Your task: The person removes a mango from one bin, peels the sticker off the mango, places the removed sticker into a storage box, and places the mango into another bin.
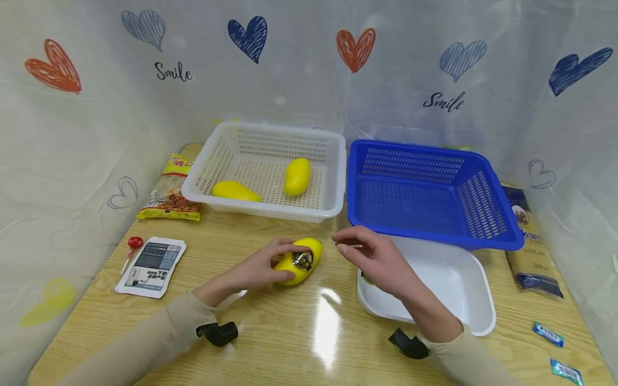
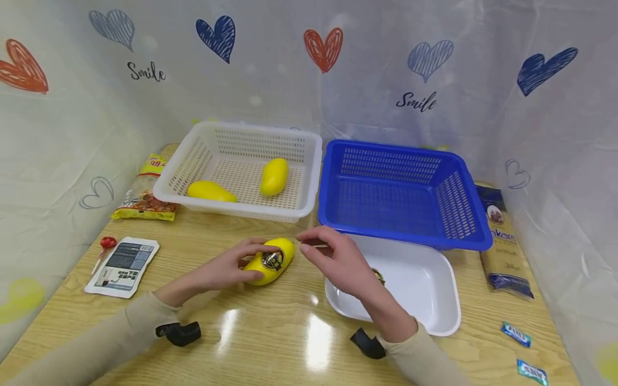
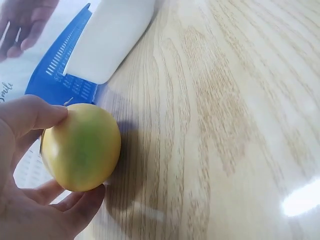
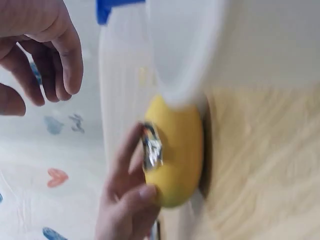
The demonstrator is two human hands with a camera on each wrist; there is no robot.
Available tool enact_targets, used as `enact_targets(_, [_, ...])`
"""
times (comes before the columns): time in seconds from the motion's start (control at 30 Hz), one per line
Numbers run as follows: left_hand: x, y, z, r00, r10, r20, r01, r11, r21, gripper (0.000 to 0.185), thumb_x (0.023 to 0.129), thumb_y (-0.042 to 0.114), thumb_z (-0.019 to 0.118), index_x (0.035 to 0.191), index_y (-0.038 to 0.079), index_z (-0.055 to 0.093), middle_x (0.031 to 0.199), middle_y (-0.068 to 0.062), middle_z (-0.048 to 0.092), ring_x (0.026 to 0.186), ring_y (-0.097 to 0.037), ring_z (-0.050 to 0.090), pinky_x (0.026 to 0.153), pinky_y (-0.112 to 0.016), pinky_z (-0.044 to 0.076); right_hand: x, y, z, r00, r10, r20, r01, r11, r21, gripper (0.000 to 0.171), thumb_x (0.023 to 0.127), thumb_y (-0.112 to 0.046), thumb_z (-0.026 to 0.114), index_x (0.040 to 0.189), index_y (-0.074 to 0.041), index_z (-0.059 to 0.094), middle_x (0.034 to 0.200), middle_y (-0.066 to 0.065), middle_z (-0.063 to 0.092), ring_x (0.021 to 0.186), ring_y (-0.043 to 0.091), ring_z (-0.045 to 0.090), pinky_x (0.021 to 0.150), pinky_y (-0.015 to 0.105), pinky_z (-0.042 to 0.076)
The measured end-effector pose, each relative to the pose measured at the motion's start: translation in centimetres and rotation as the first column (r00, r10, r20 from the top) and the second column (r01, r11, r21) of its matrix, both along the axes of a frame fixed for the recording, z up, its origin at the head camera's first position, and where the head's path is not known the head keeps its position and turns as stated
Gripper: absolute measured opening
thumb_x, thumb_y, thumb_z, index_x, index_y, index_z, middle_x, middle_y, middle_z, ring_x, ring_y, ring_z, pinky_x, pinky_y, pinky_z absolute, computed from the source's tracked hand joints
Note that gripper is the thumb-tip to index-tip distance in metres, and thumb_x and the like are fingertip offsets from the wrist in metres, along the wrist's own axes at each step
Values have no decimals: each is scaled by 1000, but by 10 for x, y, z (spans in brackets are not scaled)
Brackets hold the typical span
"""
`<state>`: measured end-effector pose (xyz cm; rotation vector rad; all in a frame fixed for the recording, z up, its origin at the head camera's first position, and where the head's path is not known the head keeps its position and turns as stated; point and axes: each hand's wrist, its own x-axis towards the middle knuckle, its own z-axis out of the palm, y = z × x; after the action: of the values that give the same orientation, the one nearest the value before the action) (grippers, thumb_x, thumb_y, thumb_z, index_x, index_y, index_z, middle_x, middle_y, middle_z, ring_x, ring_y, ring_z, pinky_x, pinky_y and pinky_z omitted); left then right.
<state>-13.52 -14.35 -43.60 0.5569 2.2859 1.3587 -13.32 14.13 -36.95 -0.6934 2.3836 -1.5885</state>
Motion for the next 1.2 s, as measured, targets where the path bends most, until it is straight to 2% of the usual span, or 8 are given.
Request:
enact_targets(0.1, [-2,0,1,1000,-10,6,10,1000,13,53,90,17,71,140,24,55,153,-15,29,140,-36,29,109,-55,32,-2,-14,-8,995,6,102,-5,1000,-7,30,99,-27,59,123,-11,65,121,5,64,109,18,61,91,36,51])
enact_targets(0.2, [-3,0,0,1000,-6,12,6,1000,29,53,90,17,72,140,21,56,153,-15,30,138,-36,32,107,-54,35,-4,-24,-17,993,0,119,0,1000,1,31,98,-25,61,123,-7,65,121,9,65,109,19,62,90,35,52])
enact_targets(0.4, [-4,-3,-1,1000,14,2,-14,999,36,54,89,17,73,140,19,56,153,-16,32,136,-38,35,106,-54,36,-5,-37,-28,999,53,11,-54,998,28,23,95,-12,65,116,-3,67,115,11,65,104,21,65,88,32,54])
enact_targets(0.6, [-7,-8,-3,1000,29,3,-29,998,47,55,87,19,76,139,21,57,150,-12,40,139,-33,34,109,-55,32,-9,-47,-33,993,109,-37,-107,993,53,24,92,-7,67,114,1,67,114,13,66,103,26,66,90,35,53])
enact_targets(0.7, [-8,-10,-4,999,34,23,-35,997,70,55,87,20,76,138,22,57,149,-6,43,138,-29,37,109,-51,33,-10,-51,-34,992,105,-75,-96,989,111,24,91,-7,69,114,-1,68,113,10,67,103,27,66,90,36,53])
enact_targets(0.9, [-9,-14,-3,998,40,49,-45,994,104,55,86,20,76,138,21,57,146,-6,44,135,-29,41,109,-49,34,-8,-58,-33,975,100,-201,-44,963,266,26,87,-11,73,113,-7,70,110,5,69,99,25,65,86,37,54])
enact_targets(1.1, [-10,-17,-4,997,-2,72,-6,993,114,56,87,21,76,139,15,55,140,-5,53,128,-26,50,105,-45,41,-6,-60,-35,964,120,-238,-39,947,320,27,85,-12,76,112,-8,71,108,3,69,98,20,64,86,36,52])
enact_targets(1.2, [-11,-19,-4,996,-24,81,15,994,105,57,88,22,75,140,16,54,138,-4,56,124,-23,53,103,-44,42,-6,-60,-36,957,136,-255,-44,940,338,28,84,-13,77,111,-9,71,109,1,69,102,18,63,90,36,50])
